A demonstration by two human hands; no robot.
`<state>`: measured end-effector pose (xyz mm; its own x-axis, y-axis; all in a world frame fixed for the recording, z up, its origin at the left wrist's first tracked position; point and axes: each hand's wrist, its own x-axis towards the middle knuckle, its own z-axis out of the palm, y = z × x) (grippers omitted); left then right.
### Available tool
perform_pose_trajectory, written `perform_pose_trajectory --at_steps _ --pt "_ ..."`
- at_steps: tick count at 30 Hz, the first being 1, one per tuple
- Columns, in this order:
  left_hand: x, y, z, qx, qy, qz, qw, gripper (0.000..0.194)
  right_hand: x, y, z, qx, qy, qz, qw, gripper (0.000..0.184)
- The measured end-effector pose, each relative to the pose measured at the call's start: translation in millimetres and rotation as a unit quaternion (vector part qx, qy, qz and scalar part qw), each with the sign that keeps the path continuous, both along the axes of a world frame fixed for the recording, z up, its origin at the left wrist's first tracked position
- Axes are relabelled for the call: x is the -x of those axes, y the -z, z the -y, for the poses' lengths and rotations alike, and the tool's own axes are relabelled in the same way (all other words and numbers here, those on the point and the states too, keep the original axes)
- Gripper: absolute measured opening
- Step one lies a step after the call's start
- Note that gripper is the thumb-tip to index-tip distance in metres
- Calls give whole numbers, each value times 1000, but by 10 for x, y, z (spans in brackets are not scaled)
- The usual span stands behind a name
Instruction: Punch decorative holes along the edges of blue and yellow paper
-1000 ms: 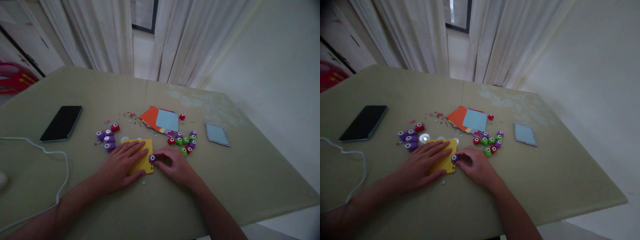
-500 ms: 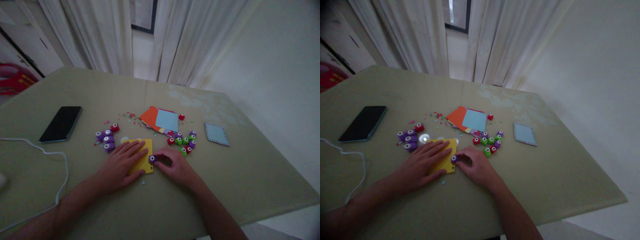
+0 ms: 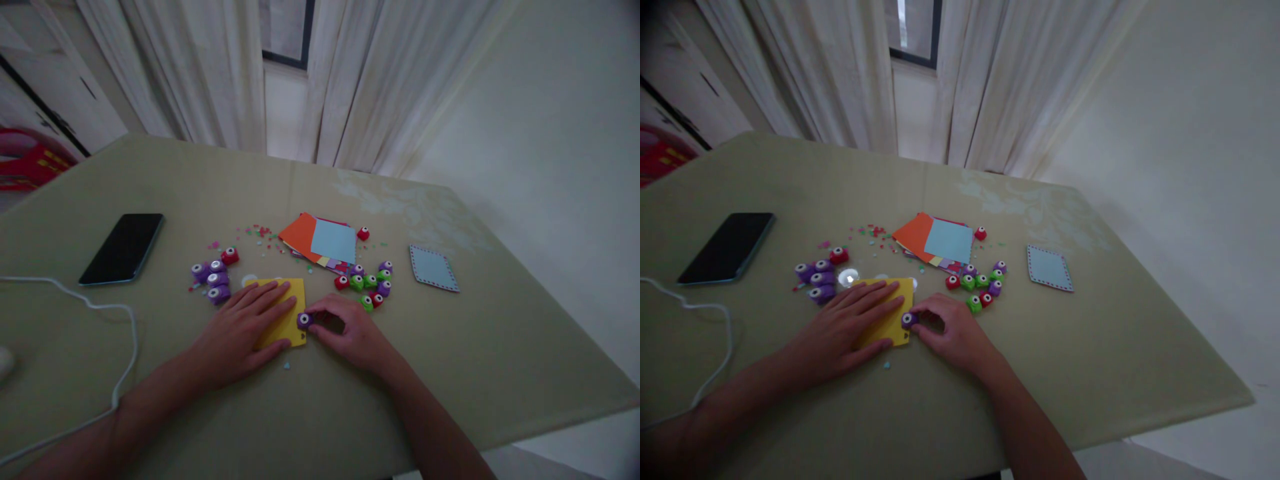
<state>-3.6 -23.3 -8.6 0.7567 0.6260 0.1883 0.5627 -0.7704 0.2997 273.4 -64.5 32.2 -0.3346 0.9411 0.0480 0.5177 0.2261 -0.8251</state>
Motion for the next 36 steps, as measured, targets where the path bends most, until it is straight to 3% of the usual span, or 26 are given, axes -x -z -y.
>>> perform_pose_trajectory --at_steps 22,30,36 --pt "-1 33 1 -17 4 -16 1000 66 -7 6 23 -11 -22 12 1000 29" --pt "-13 17 -8 -4 5 -4 1000 65 -15 -1 -30 118 92 -67 986 26" --pt "-26 39 -18 -3 5 2 1000 65 18 -82 -246 247 70 -30 966 27"
